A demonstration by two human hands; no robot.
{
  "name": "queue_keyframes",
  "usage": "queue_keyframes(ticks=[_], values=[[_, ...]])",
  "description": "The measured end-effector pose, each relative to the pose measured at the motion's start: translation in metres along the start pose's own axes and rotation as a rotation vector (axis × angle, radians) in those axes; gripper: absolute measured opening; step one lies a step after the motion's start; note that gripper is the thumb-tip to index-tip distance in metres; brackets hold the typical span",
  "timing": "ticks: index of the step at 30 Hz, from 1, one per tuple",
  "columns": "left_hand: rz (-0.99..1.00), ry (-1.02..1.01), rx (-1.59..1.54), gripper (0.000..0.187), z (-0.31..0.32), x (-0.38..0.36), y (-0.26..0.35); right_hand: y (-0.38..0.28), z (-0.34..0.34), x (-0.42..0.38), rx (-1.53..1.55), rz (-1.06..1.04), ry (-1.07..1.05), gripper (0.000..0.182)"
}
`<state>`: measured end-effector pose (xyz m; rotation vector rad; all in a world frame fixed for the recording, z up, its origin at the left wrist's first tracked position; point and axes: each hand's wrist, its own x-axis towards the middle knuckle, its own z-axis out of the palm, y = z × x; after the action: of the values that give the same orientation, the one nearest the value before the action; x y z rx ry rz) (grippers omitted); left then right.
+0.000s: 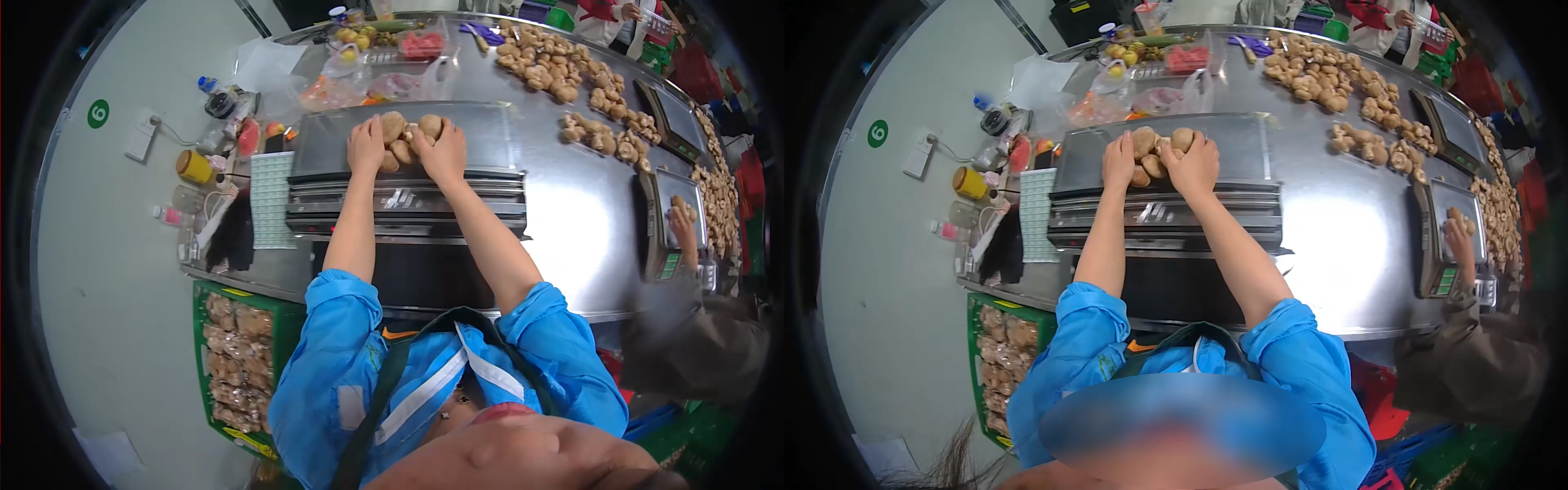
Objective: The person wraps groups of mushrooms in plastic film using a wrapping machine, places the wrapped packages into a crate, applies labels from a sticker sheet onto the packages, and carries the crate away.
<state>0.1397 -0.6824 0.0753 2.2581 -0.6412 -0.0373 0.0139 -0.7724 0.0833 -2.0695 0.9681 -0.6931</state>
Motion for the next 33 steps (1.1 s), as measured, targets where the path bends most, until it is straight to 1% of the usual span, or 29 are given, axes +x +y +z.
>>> queue_keyframes(ticks=[2,3,5,6,7,8,9,10,11,12,13,14,15,16,18,19,20,21,22,23,24,25,26,27,28,29,30,31,33], values=[[0.026,0.012,0.053,0.042,-0.014,0.009,-0.032,-0.018,0.031,-0.003,-0.037,0.061,0.121,0.073],[0.022,0.0,0.049,0.042,-0.017,0.01,-0.043,-0.021,0.04,-0.004,-0.046,0.07,0.119,0.073],[0.027,0.062,-0.065,0.043,-0.02,0.017,-0.06,-0.019,0.044,0.001,0.017,0.058,0.068,0.076],[0.117,0.138,-0.153,0.042,-0.027,0.019,-0.067,-0.012,0.042,0.003,0.167,0.072,0.0,0.078],[0.12,0.135,-0.165,0.042,-0.04,0.02,-0.078,-0.003,0.039,0.0,0.139,-0.024,0.069,0.076],[0.232,-0.011,-0.32,0.038,-0.07,0.014,-0.082,-0.004,0.02,-0.01,0.174,-0.127,0.05,0.07],[0.344,-0.157,-0.473,0.036,-0.098,0.012,-0.092,-0.001,-0.001,-0.022,0.106,-0.201,-0.003,0.065],[0.689,-0.267,-0.151,0.037,-0.125,0.019,-0.114,-0.004,-0.03,-0.031,0.07,-0.241,-0.154,0.053],[1.018,-0.363,0.193,0.04,-0.15,0.027,-0.136,0.007,-0.052,-0.032,-0.094,-0.364,-0.272,0.043],[1.199,-0.437,0.398,0.041,-0.176,0.027,-0.142,0.009,-0.073,-0.033,-0.238,-0.279,-0.473,0.036],[1.371,-0.512,0.609,0.041,-0.195,0.025,-0.141,0.016,-0.088,-0.028,-0.491,-0.477,-0.57,0.034],[1.371,-0.513,0.602,0.041,-0.201,0.023,-0.139,0.01,-0.097,-0.028,-0.6,-0.645,-0.575,0.032],[1.455,-0.477,0.593,0.04,-0.205,0.022,-0.137,0.004,-0.102,-0.028,-0.706,-0.815,-0.576,0.03],[1.539,-0.438,0.585,0.038,-0.208,0.023,-0.137,0.004,-0.099,-0.026,-0.707,-0.815,-0.576,0.03],[1.572,-0.415,0.552,0.037,-0.178,0.025,-0.141,0.013,-0.084,-0.024,-0.692,-1.042,-0.634,0.024],[1.603,-0.389,0.515,0.036,-0.161,0.025,-0.141,0.017,-0.077,-0.026,-0.689,-1.04,-0.632,0.024],[1.592,-0.422,0.434,0.035,-0.153,0.025,-0.141,0.02,-0.068,-0.033,-0.596,-0.97,-0.576,0.023],[1.594,-0.418,0.436,0.035,-0.146,0.022,-0.146,0.022,-0.06,-0.037,-0.509,-0.905,-0.516,0.021],[1.378,-0.36,0.269,0.034,-0.138,0.016,-0.153,0.025,-0.054,-0.045,-0.305,-0.747,-0.391,0.013],[1.155,-0.308,0.105,0.033,-0.134,0.004,-0.157,0.03,-0.054,-0.054,-0.18,-0.461,-0.342,0.011],[0.891,-0.262,-0.079,0.022,-0.144,-0.005,-0.142,0.022,-0.065,-0.058,0.08,-0.197,-0.359,0.013],[0.908,-0.233,-0.078,0.022,-0.157,0.013,-0.122,0.01,-0.08,-0.048,0.338,0.054,-0.368,0.016],[0.566,-0.491,-0.667,0.019,-0.175,0.023,-0.1,-0.005,-0.086,-0.027,0.509,-0.02,-0.205,0.017],[0.344,-0.478,-0.941,0.018,-0.18,0.028,-0.08,-0.022,-0.087,-0.011,0.678,-0.064,-0.045,0.017],[0.135,-0.414,-1.233,0.019,-0.185,0.034,-0.06,-0.051,-0.088,0.009,0.837,-0.1,0.038,0.017],[0.151,-0.089,-1.221,0.022,-0.167,0.056,-0.029,-0.076,-0.084,0.035,0.996,-0.149,0.127,0.017],[0.163,-0.051,-1.21,0.022,-0.144,0.08,-0.019,-0.076,-0.066,0.062,0.919,-0.188,0.127,0.018],[0.175,-0.013,-1.2,0.022,-0.119,0.102,-0.021,-0.065,-0.045,0.087,0.84,-0.228,0.126,0.02],[0.395,-0.012,-0.26,0.022,-0.048,0.132,-0.074,-0.004,0.005,0.123,0.257,-0.25,-0.032,0.022]])
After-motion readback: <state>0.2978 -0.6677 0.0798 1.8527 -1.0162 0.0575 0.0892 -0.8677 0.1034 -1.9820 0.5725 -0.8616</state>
